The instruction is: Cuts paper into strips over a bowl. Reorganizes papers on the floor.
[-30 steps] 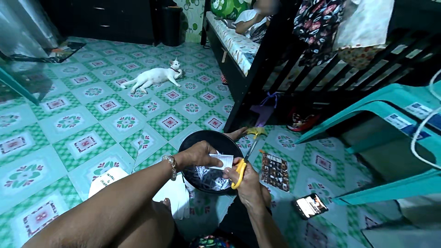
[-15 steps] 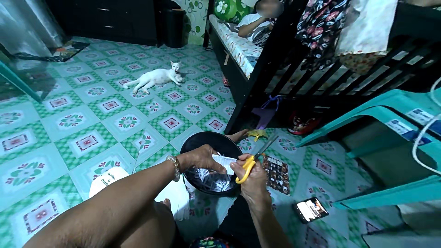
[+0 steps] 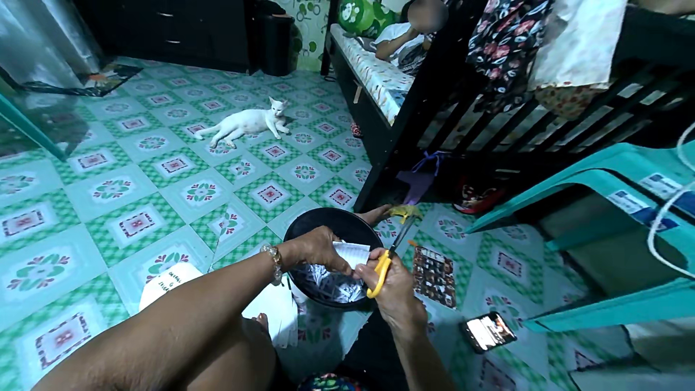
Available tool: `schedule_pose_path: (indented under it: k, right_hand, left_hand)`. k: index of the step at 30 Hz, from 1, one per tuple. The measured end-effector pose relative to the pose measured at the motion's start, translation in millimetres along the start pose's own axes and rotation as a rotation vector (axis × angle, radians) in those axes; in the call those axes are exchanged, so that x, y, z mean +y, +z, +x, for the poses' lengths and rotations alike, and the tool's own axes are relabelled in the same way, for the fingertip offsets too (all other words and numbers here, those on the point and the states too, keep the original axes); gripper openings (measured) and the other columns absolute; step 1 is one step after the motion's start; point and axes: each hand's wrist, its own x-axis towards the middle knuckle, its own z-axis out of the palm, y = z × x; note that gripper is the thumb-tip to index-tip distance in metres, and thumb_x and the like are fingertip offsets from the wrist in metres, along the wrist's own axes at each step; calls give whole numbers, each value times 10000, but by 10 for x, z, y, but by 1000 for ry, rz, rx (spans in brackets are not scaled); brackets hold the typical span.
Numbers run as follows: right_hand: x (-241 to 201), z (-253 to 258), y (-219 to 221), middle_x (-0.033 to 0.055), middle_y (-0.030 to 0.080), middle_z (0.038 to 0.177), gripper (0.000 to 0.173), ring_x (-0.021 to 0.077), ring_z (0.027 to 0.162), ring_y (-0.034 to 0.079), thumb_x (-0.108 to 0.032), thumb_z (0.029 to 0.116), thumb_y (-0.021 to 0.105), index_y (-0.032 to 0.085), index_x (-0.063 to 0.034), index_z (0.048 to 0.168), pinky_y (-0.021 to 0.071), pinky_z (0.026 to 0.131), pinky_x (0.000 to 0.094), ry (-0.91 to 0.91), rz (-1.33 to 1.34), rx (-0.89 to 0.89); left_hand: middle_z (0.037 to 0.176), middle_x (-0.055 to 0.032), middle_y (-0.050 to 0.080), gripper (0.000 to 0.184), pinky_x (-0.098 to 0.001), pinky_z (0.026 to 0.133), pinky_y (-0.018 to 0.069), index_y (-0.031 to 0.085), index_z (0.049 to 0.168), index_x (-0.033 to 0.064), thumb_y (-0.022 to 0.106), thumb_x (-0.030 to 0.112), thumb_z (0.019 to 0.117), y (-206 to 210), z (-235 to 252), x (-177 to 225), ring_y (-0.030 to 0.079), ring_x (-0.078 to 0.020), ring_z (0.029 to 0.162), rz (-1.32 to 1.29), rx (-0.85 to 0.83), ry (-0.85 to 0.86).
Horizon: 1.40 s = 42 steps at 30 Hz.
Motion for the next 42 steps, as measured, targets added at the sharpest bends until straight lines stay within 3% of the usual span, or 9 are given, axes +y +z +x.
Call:
schedule_pose_path:
  k: [4, 7, 8, 12, 14, 16, 24, 34, 42]
  right_hand:
    - [1, 41, -40, -90, 649, 700, 322, 29, 618, 676, 110, 768, 673, 546, -30, 1028, 603, 619, 202, -9, 10, 44]
    - [-49, 67, -121, -92, 651, 693, 313, 28, 610, 677, 133, 776, 652, 542, -31, 1018, 605, 615, 201, 11, 17, 104]
    - [-59, 77, -157, -85, 646, 694, 313, 34, 607, 676, 138, 779, 641, 537, -29, 1022, 604, 609, 203, 19, 32, 126]
    - [-88, 106, -258, -72, 661, 692, 310, 52, 609, 684, 139, 792, 620, 519, -48, 1019, 601, 599, 205, 5, 96, 164]
    - [-105, 87, -209, -74, 662, 690, 316, 55, 611, 685, 145, 788, 615, 519, -52, 1016, 604, 605, 208, -5, 134, 153]
    - [-91, 59, -131, -69, 675, 686, 315, 59, 608, 688, 143, 781, 626, 530, -61, 1000, 604, 604, 213, -25, 169, 113]
    - [-157, -1, 58, -47, 665, 673, 294, 66, 594, 679, 142, 791, 627, 534, -47, 995, 600, 604, 219, 75, 166, 45]
    - [-139, 7, 112, -34, 665, 687, 273, 73, 600, 683, 131, 826, 628, 527, -30, 1021, 600, 597, 220, 85, 121, 99]
    - [-119, 31, 177, -52, 661, 697, 296, 46, 594, 674, 151, 791, 626, 534, -14, 1019, 593, 589, 199, -1, 84, 173]
  left_hand:
    - [767, -10, 631, 143, -233, 686, 494, 678, 928, -17, 772, 88, 903, -42, -10, 13, 568, -37, 666, 15, 29, -9]
    - [648, 55, 593, 201, -197, 618, 469, 640, 756, 36, 719, 72, 937, -122, -19, -80, 544, -2, 591, -8, 63, 79]
    - [656, 60, 594, 191, -197, 633, 470, 659, 763, 30, 692, 61, 949, -156, -29, -117, 543, 1, 602, -34, 79, 109]
    - [763, 39, 670, 80, -198, 691, 512, 706, 901, 12, 671, 56, 959, -236, -68, -271, 610, -6, 692, -195, 157, 236]
    - [953, -14, 691, 252, -209, 759, 520, 656, 1197, -23, 667, 92, 972, -209, -116, -254, 627, -28, 817, -242, 69, 254]
    - [1002, -11, 661, 352, -219, 785, 510, 592, 1297, -5, 670, 102, 971, -141, -148, -181, 606, -34, 862, -267, 11, 234]
    - [829, 55, 696, 49, -192, 717, 557, 684, 968, 52, 652, 79, 994, -44, -116, -133, 658, -11, 741, -425, 49, 194]
    - [893, -11, 690, 158, -216, 719, 552, 683, 1057, 5, 680, 151, 994, 59, -88, -32, 650, -41, 753, -409, 150, 62]
    - [856, 21, 700, 132, -204, 691, 517, 711, 1006, 37, 696, 166, 981, 90, -108, -35, 625, -22, 727, -457, 162, 114]
